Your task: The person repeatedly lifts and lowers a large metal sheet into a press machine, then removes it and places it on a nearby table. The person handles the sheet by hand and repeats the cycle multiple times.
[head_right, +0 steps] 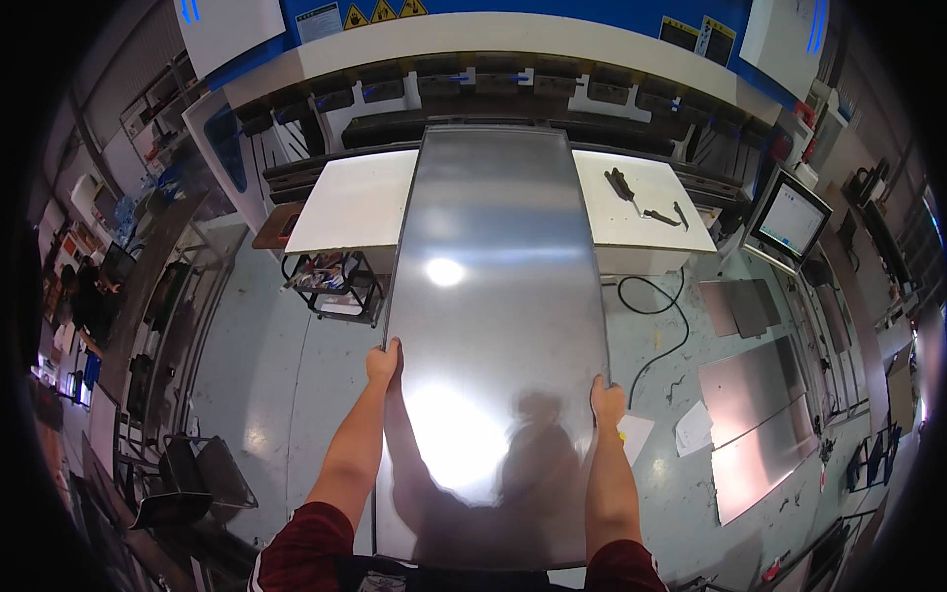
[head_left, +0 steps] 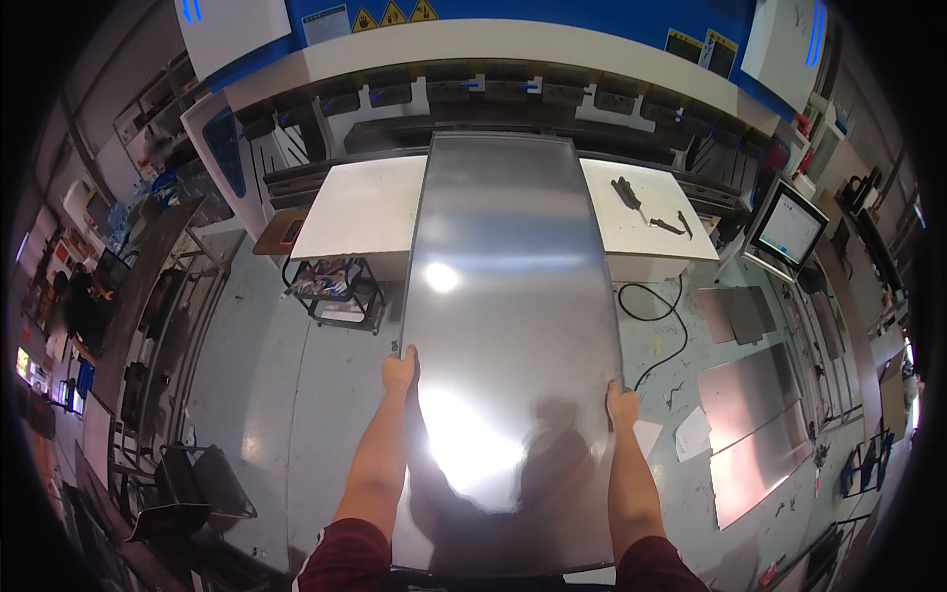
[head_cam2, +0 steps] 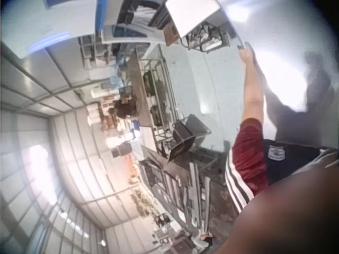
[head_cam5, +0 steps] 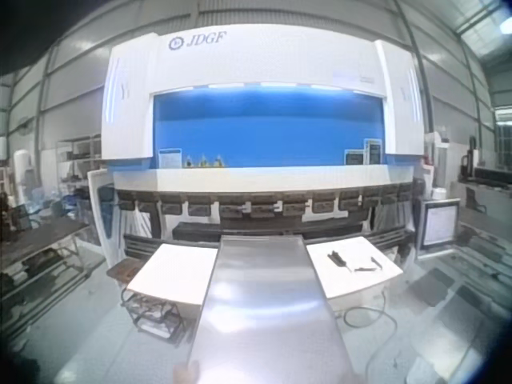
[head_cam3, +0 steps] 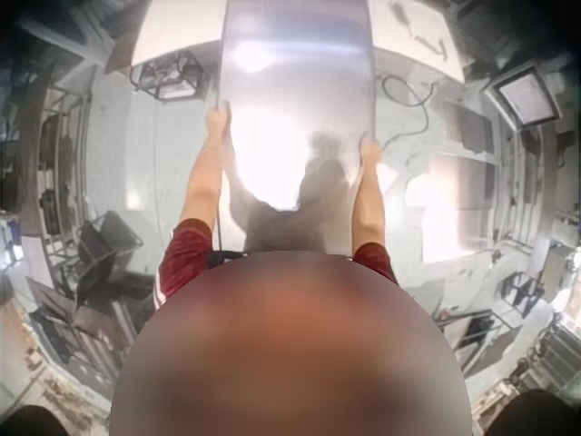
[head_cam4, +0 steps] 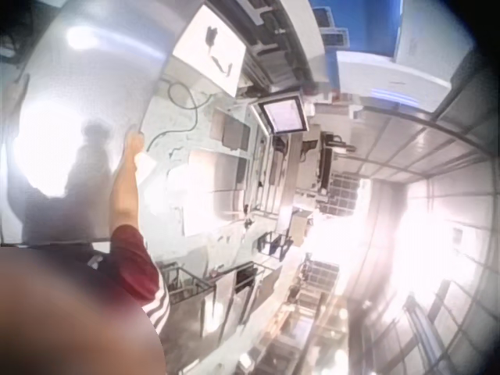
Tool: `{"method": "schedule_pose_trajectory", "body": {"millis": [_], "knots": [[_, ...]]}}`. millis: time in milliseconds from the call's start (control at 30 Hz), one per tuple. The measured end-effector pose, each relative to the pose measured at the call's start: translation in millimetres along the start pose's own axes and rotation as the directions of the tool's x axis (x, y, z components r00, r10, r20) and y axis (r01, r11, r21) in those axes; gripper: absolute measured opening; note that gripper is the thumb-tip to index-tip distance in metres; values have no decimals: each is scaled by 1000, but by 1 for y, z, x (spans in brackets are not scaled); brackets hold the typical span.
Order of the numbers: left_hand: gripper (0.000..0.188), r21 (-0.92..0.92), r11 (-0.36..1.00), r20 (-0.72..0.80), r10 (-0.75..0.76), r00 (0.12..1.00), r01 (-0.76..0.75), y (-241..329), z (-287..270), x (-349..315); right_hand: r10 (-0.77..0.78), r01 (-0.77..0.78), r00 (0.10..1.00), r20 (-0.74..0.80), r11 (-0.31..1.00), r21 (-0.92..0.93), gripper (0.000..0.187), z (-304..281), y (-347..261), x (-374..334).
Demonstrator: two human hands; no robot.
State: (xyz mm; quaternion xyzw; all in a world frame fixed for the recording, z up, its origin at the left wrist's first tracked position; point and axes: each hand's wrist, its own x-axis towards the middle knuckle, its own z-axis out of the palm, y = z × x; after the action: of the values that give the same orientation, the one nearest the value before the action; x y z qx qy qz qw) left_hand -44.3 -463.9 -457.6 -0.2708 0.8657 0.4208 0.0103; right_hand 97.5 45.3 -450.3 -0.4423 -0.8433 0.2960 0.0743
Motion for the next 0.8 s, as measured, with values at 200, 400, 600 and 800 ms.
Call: {"method": "schedule_pose_trajectory", "body": {"millis": [200, 400, 600, 800], "knots": [[81, 134, 991, -39, -21, 999, 26, 2, -24, -21, -4, 5, 998, 70, 1000, -16, 72, -14, -4, -30], [79, 70, 995, -98, -64, 993, 71, -44, -78, -43, -91, 86, 985, 146, 996, 37, 74, -14, -9, -81], [74, 60, 995, -139, -66, 988, 75, -118, -188, -88, -200, 200, 974, 108, 980, 10, 74, 8, -15, -176], [75, -21, 988, -230, -151, 961, 151, -194, -315, -122, -359, 337, 908, 216, 932, 134, 71, 37, -65, -266]]}}
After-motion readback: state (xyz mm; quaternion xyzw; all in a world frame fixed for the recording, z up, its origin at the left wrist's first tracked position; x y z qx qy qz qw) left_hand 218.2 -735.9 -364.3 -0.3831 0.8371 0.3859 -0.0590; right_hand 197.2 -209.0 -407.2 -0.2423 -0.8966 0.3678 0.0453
